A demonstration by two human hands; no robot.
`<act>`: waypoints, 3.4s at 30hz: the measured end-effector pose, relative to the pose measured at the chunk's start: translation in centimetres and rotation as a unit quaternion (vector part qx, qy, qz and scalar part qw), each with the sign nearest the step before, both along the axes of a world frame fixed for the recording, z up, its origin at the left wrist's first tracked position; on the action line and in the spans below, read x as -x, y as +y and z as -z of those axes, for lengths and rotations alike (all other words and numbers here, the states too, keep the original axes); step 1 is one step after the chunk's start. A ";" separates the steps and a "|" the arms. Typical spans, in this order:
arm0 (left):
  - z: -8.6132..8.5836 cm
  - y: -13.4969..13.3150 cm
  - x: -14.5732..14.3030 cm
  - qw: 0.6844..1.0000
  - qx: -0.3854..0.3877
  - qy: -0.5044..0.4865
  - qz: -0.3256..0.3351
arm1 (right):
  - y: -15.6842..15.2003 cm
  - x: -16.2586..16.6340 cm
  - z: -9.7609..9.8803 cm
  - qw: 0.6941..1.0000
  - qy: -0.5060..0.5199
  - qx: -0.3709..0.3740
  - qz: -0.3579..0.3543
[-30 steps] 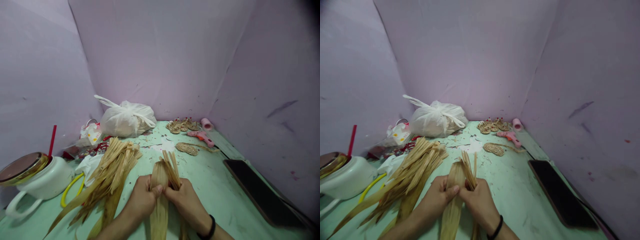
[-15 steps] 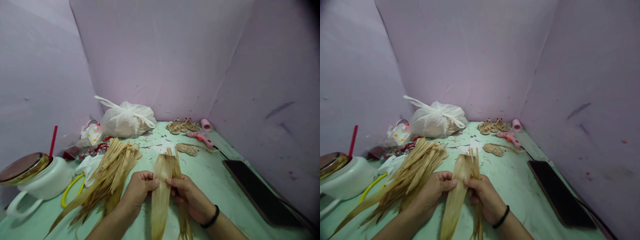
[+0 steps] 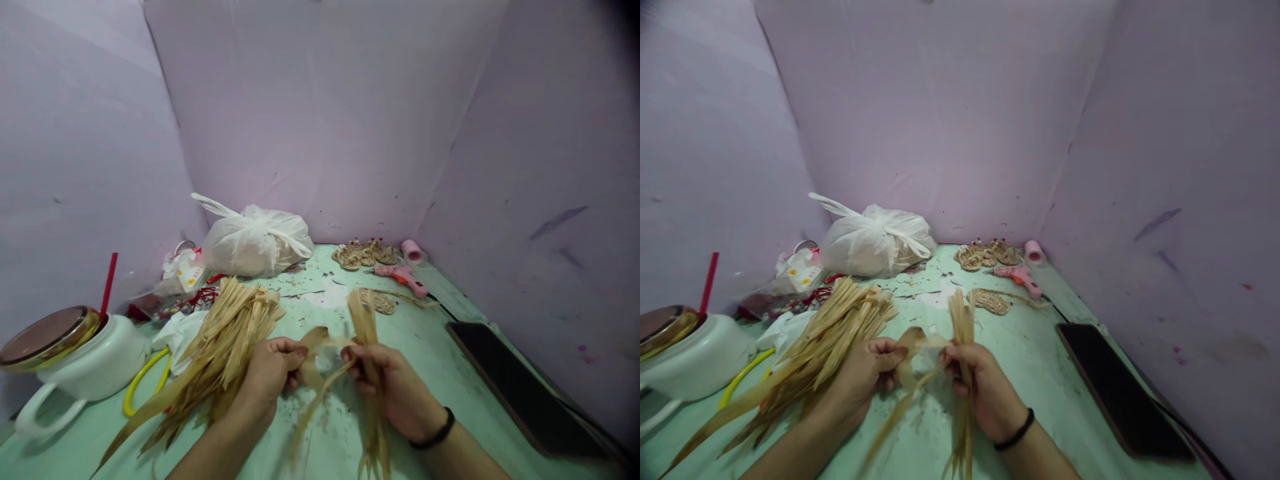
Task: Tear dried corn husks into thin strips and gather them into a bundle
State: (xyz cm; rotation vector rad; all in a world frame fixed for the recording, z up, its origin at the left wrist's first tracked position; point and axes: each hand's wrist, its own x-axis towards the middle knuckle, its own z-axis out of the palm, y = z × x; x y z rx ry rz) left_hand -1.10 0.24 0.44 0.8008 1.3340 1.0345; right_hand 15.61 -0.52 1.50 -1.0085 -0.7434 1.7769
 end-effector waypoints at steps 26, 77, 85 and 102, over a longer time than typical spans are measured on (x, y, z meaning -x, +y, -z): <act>-1.3 -1.9 -1.7 0.991 -0.055 0.086 0.089 | -1.5 2.7 0.6 0.978 -0.205 -0.046 0.010; -0.5 -2.1 -1.5 0.944 -0.153 0.262 0.130 | -1.3 2.3 -0.1 0.931 -0.340 -0.130 -0.008; -0.4 -2.3 -1.7 0.938 -0.149 0.276 0.149 | -1.5 2.8 0.3 0.918 -0.370 -0.145 0.007; 0.0 -1.7 -1.6 0.955 -0.157 0.223 0.113 | -1.0 1.9 0.4 0.930 -0.348 -0.090 0.073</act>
